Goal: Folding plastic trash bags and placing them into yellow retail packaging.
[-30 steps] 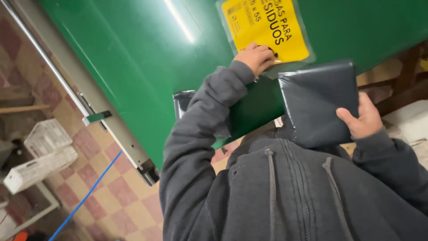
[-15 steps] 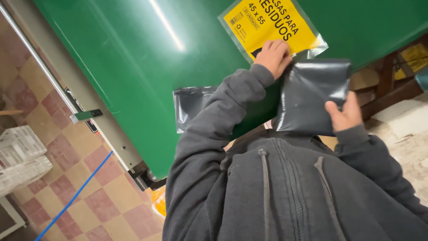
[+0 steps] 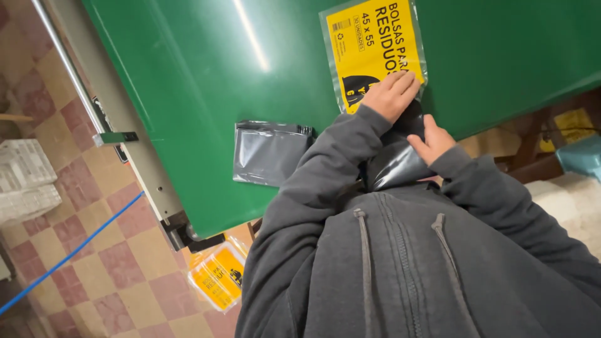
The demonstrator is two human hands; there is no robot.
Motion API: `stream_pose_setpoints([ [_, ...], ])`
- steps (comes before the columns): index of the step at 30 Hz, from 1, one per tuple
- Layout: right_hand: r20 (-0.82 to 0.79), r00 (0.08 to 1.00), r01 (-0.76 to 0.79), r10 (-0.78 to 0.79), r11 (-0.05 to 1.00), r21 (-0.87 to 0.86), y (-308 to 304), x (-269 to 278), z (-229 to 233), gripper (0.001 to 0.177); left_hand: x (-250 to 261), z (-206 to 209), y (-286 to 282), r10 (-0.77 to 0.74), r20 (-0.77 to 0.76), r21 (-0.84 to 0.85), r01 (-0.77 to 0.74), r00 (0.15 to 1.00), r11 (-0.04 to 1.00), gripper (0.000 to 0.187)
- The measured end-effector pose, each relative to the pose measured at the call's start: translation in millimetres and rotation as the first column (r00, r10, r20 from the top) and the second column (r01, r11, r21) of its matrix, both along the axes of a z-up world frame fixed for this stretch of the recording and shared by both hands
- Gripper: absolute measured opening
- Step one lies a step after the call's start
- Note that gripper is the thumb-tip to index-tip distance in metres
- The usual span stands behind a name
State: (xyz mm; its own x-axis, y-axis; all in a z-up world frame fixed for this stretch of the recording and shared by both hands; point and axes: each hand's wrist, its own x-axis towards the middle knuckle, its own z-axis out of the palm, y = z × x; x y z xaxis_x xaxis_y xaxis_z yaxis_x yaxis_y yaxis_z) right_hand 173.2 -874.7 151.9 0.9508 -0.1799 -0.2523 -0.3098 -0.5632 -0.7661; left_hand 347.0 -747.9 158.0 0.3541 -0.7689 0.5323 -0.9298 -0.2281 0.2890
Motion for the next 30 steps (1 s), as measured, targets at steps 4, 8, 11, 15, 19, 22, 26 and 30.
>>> stream_pose_setpoints([
  [4,-0.040,0.997,-0.068,0.065,0.994,-0.085,1,7,7,0.046,-1,25,-10,0.118,0.235,0.060,-0.135,0.965,0.989,0.021],
  [8,-0.047,0.996,-0.085,0.080,0.989,-0.120,-6,21,18,0.045,1,34,-11,0.113,0.339,0.040,-0.135,0.934,0.990,0.019],
  [11,0.112,0.992,-0.058,0.059,0.998,-0.010,-16,12,0,0.040,-9,67,-2,0.006,0.364,-0.004,-0.004,0.931,1.000,0.019],
  [15,0.151,0.987,0.034,-0.057,0.987,0.156,-45,18,11,0.039,-23,81,40,0.043,0.109,0.086,-0.053,0.993,0.995,0.019],
  [19,-0.158,0.973,0.218,-0.166,0.882,0.418,-65,45,20,0.033,-28,20,91,0.670,-0.254,0.421,-0.544,0.698,0.726,0.023],
  [22,-0.232,0.967,0.199,-0.107,0.883,0.425,-75,77,23,0.026,-19,7,100,0.730,-0.506,0.439,-0.591,0.460,0.677,0.027],
  [26,-0.238,0.971,0.059,0.014,0.953,0.297,-80,96,25,0.024,-17,-5,108,0.520,-0.852,0.425,-0.498,0.060,0.756,0.027],
  [30,-0.278,0.959,0.022,0.062,0.957,0.290,-88,117,27,0.028,-18,-11,111,0.452,-0.892,0.393,-0.490,0.002,0.778,0.026],
])
